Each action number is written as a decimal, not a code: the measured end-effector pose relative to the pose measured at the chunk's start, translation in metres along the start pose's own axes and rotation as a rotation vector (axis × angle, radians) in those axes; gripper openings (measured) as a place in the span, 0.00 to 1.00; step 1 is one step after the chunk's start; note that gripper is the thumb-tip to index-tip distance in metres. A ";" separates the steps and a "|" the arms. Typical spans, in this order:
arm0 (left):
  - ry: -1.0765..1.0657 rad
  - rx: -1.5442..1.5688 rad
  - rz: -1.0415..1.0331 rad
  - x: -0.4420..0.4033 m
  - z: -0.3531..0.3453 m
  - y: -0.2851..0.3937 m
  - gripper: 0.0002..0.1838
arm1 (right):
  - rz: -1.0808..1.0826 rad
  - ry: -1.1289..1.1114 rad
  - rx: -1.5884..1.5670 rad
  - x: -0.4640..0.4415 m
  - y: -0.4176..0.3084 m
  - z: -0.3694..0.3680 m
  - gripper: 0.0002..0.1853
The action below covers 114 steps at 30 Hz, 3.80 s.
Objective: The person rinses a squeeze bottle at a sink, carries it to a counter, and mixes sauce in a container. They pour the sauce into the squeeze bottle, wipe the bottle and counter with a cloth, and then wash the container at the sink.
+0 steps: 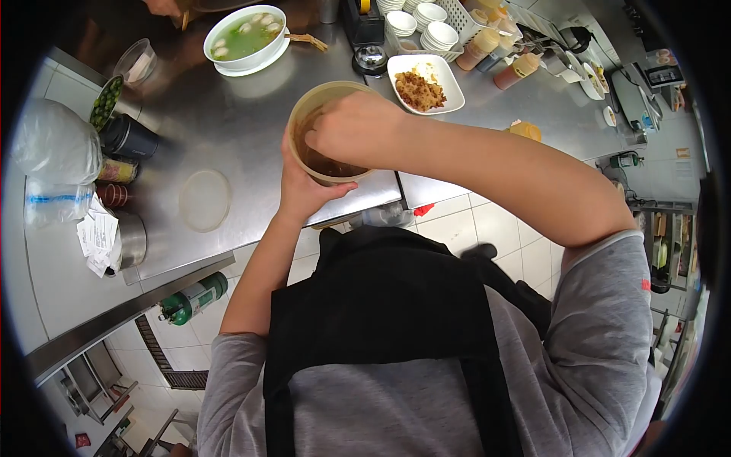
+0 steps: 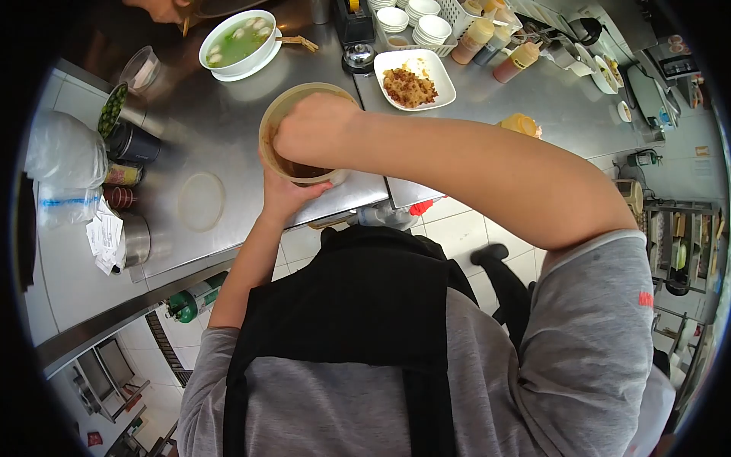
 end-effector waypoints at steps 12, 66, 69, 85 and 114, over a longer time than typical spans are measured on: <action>0.004 0.049 0.058 0.003 -0.004 -0.008 0.79 | -0.086 -0.068 0.031 0.027 0.014 0.007 0.08; -0.066 -0.102 0.219 0.024 -0.015 -0.043 0.52 | 0.041 0.005 -0.259 0.012 0.022 0.002 0.09; -0.061 -0.132 0.216 0.024 -0.015 -0.042 0.52 | -0.046 0.081 -0.326 0.000 0.024 -0.001 0.09; -0.066 -0.128 0.196 0.025 -0.016 -0.047 0.52 | -0.210 0.281 -0.115 0.014 0.025 0.009 0.09; -0.342 -0.177 -0.205 -0.147 -0.250 0.105 0.45 | -0.780 0.894 -0.147 0.344 0.137 0.051 0.10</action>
Point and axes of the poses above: each hand's wrist, its own x-axis away from the middle knuckle, its own z-axis out of the back of the hand, y = z × x, the point moved 3 cm from there along -x, towards the middle knuckle, and after that the axes turned 13 degrees about -y, right-handed, at the moved point
